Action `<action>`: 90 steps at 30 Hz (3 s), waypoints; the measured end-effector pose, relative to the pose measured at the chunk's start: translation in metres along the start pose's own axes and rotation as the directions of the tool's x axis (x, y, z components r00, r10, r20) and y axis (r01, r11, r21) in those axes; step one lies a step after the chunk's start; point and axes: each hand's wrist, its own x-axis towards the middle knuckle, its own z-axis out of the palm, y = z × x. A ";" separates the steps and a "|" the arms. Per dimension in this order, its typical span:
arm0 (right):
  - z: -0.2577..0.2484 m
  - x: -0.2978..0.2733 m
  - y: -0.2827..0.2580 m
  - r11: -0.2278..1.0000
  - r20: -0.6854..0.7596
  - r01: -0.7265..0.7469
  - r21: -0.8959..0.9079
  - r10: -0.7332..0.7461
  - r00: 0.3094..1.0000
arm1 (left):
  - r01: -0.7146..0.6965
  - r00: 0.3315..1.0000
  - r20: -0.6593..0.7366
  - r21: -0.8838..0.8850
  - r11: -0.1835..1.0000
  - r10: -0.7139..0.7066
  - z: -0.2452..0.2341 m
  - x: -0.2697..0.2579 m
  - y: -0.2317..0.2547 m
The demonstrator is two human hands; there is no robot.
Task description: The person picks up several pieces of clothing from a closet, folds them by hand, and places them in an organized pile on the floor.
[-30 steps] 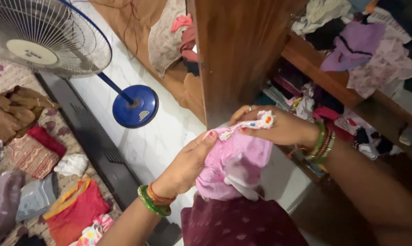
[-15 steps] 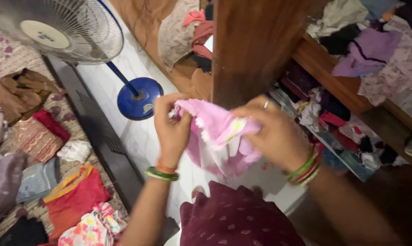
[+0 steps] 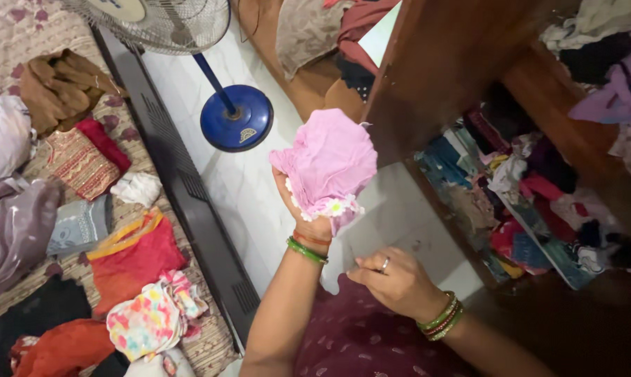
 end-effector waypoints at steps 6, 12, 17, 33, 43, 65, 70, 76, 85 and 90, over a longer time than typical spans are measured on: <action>0.042 -0.030 0.042 0.469 0.147 -0.711 0.524 0.773 0.617 | -0.021 0.984 -0.178 0.028 0.999 0.025 0.016 -0.007 0.017; 0.098 -0.005 0.082 -0.611 0.696 -0.336 0.717 0.652 0.301 | 0.219 0.976 -0.070 0.337 0.916 -0.207 -0.011 -0.049 0.050; 0.132 0.032 0.109 -0.397 0.448 -0.210 0.893 0.745 0.494 | 0.349 0.932 -0.274 0.492 0.798 -0.238 -0.050 -0.128 0.130; 0.077 0.103 0.077 -0.293 0.230 0.001 0.956 0.755 0.614 | -0.027 0.911 -0.376 0.357 0.934 0.170 -0.141 -0.218 0.275; 0.116 0.100 0.087 0.406 0.287 -0.737 0.540 0.734 0.615 | 0.802 0.595 -0.801 0.597 0.019 0.070 -0.234 -0.182 0.270; 0.061 0.237 0.182 0.809 -0.121 -0.579 0.105 0.588 0.800 | 0.528 0.849 -0.240 0.433 -0.730 0.471 -0.138 0.043 0.261; 0.081 0.227 0.226 0.679 -0.054 -0.708 0.194 0.728 0.684 | 0.417 0.842 0.116 0.478 -0.773 0.526 -0.149 0.061 0.312; 0.100 0.217 0.277 0.241 0.145 -0.677 0.696 0.876 0.461 | 0.602 0.639 -0.519 0.797 0.051 0.567 -0.148 0.114 0.338; 0.081 0.258 0.268 0.117 0.203 -0.445 0.888 0.768 0.608 | 0.229 0.938 -0.229 0.973 0.031 0.261 -0.072 0.181 0.283; 0.070 0.276 0.254 0.261 0.165 -0.530 0.807 0.762 0.626 | 0.092 0.990 -0.079 0.990 -0.111 0.118 -0.065 0.206 0.233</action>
